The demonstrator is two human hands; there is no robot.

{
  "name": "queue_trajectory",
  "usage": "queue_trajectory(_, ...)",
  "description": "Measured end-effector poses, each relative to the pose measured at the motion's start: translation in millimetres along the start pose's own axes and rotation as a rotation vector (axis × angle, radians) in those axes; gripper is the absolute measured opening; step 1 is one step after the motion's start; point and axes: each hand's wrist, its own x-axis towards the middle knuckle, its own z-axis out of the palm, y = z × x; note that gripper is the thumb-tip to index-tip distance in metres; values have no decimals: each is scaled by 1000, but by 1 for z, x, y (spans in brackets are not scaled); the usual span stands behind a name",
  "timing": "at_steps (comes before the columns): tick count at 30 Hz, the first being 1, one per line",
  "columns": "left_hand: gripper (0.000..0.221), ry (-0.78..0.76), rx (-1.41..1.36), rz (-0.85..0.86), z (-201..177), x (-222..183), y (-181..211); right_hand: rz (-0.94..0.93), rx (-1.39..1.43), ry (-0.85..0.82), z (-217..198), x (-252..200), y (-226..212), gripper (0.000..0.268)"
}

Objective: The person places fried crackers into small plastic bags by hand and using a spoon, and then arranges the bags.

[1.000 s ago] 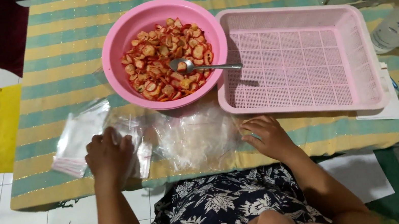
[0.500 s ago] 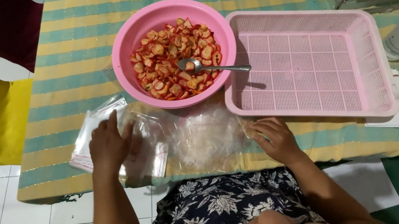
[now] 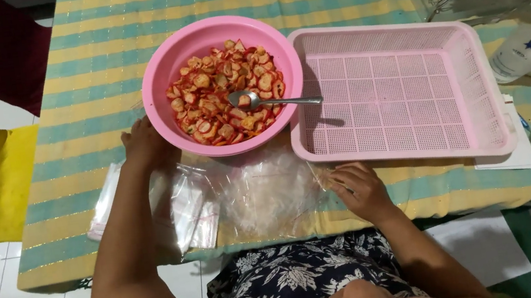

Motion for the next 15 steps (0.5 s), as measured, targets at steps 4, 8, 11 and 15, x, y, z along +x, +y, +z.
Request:
queue_trajectory(4,38,541,183,360,35,19,-31,-12,5,7,0,3,-3,13)
queue_trajectory(8,19,685,256,404,43,31,-48,-16,-8,11,-1,2,-3,13)
queue_trajectory(11,13,603,315,351,45,46,-69,14,0,4,-2,1,-2,12)
queue_trajectory(15,17,774,433,491,67,85,-128,-8,-8,9,1,-2,4,13)
